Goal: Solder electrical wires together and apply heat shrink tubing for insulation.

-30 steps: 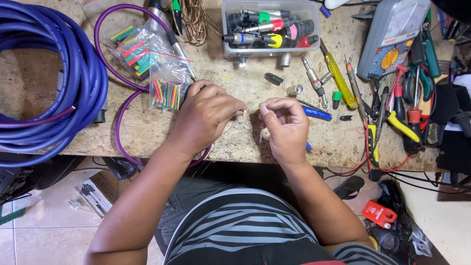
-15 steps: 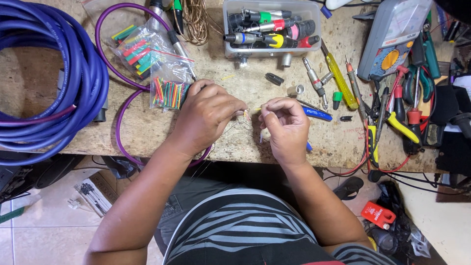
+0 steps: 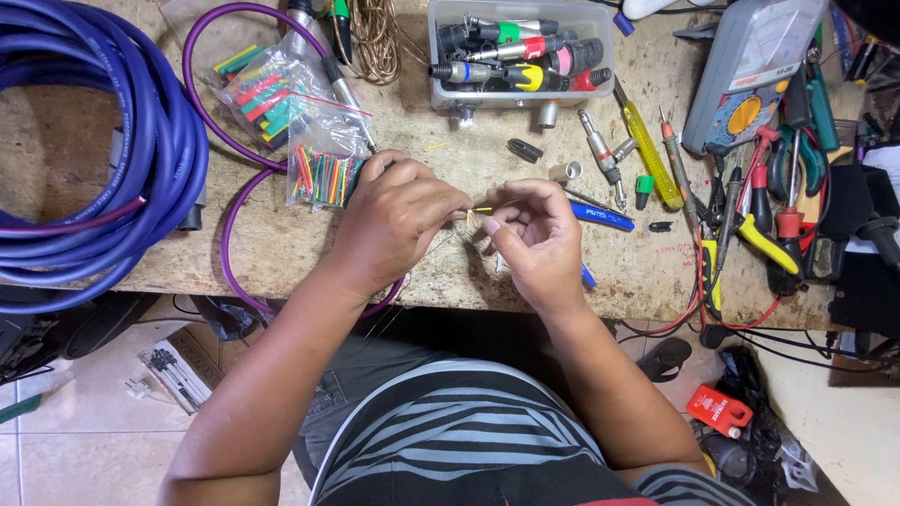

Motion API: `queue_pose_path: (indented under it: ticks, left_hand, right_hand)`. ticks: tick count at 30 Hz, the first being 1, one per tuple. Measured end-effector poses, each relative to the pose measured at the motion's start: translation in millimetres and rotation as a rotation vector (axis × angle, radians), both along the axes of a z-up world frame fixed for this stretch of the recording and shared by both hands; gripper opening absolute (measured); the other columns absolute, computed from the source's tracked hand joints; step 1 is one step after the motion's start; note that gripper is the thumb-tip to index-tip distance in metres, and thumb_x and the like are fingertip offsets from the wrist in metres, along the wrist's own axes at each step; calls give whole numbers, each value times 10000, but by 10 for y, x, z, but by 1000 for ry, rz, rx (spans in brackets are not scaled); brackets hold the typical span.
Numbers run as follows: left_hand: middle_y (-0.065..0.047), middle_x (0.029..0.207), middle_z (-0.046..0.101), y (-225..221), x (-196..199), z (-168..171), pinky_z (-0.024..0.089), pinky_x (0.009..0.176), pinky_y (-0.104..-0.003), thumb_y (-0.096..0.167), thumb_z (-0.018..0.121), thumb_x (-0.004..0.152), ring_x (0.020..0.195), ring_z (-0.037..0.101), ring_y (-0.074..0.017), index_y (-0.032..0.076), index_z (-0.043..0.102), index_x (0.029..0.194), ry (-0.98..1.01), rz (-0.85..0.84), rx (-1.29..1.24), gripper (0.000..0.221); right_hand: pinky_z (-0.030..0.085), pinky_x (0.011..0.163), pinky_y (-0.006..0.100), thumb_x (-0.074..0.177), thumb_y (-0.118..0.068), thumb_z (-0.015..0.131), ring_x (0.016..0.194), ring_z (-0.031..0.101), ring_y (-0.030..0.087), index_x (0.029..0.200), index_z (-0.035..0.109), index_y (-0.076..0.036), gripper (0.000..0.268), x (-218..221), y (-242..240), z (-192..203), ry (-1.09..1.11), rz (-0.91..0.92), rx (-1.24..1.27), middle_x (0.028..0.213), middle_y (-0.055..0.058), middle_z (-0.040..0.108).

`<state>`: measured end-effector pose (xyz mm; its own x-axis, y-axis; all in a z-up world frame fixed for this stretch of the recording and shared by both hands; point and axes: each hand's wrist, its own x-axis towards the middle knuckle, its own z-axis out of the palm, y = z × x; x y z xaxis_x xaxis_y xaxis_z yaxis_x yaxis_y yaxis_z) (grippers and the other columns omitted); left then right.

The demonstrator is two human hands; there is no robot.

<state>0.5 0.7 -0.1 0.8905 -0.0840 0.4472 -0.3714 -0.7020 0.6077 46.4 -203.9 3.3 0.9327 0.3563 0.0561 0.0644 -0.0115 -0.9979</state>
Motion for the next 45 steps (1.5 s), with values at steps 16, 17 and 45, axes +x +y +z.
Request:
queue_pose_path:
  ticks: [16,17,45]
  left_hand:
    - [28,921,755,-4,25,-23,430,1060,-483,300,680,1023,966,687,-174,208,721,1083,7,21,-2,117]
    - [33,930,751,-13,38,-43,419,1072,-482,324,673,1025,986,678,-167,216,710,1084,-8,34,45,128]
    - [37,908,661,-142,-655,233,372,858,-444,269,746,962,831,562,-251,226,748,1031,-34,168,410,82]
  right_hand:
    - [616,646,207,882,103,717,823,710,131,1252,566,1,413,-49,44,163,1,-49,-65,1080,185,723]
    - [623,633,226,902,106,676,808,711,151,1236,564,14,364,-74,20,245,-13,-72,-92,1058,188,710]
    - [530,713,249,922,-322,726,824,722,123,1152,720,-258,239,719,-3528,124,145,-1058,161,996,-20,755]
